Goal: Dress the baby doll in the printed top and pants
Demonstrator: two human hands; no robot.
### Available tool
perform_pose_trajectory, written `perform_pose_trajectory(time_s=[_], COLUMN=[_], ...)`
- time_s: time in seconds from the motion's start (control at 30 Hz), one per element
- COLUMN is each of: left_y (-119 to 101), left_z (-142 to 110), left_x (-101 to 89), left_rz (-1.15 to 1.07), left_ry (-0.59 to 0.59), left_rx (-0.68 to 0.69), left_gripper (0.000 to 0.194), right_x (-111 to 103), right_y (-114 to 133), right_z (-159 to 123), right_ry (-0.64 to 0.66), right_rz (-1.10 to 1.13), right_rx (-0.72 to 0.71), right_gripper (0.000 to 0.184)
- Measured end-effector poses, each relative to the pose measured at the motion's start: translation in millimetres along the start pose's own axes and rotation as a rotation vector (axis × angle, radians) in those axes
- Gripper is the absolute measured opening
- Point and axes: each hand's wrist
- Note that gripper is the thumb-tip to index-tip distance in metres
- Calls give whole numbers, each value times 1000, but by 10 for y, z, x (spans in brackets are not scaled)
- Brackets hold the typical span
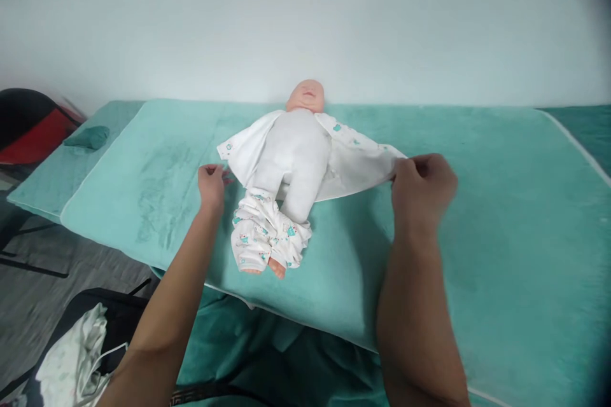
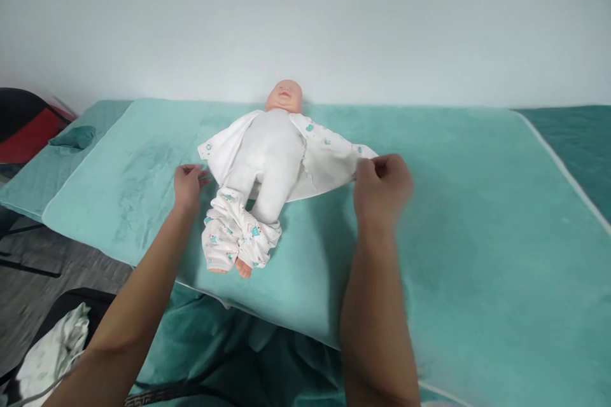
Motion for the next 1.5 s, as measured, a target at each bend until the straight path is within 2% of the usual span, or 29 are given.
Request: perform_pose_trajectory(time_s=[0.07,0.13,0.17,0.2,0.27,0.37,0.43,0.53,0.63,0.73,0.83,0.97,1.07,1.2,1.3,1.4,1.43,1.5], left_y=[135,215,232,237,225,198,194,205,222,237,242,228,209,182,169,150,141,123], left_z=[-40,-160,-224,-278,-338,-314,-275,-252,-270,-282,-277,-266,-249,-246,-308,-406,-434,-471], left_x=[-66,-117,-137,-155,-185,-221,-241,-272,-313,-348,-348,-324,-359,-507,-657,-791,-825,-872], left_rz=[29,65,77,74,28,-64,-92,-136,-184,-189,-179,-145,-117,-112,-81,-21,2,48], left_ry=[64,268,385,488,618,703,770,820,766,730,763,868,974,1149,1208,1239,1255,1286], left_rx=[116,193,182,149,54,-73,-123,-144,-178,-216,-241,-310,-267,-96,-24,5,13,27], left_gripper=[19,21,23,25,30,29,28,29,35,38,35,31,27,14,10,14,16,17], right_x=[-83,-95,-71,-29,97,332,490,718,906,959,825,566,501,508,463,406,397,402], right_y=[-151,-251,-278,-291,-285,-212,-123,58,201,188,27,-150,-151,-144,-217,-275,-273,-231], right_z=[102,118,101,73,8,-44,-5,166,387,564,695,800,772,659,635,628,594,426], right_ry=[84,162,156,114,13,20,62,118,183,165,99,29,83,159,117,48,17,-32], right_rz=[-313,-470,-473,-437,-312,-212,-261,-397,-463,-459,-448,-451,-468,-483,-525,-563,-556,-472], right_rx=[92,154,135,71,-159,-485,-581,-629,-575,-349,-138,-42,-47,-92,-80,-73,-122,-309], right_gripper=[17,19,17,13,5,24,33,35,29,31,29,30,35,38,36,28,25,20])
Point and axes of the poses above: each hand's wrist, its own z-axis towards the middle knuckle, its own x-axis out of the palm, y = z × x, and after that the axes turned 2 degrees about x, right-handed
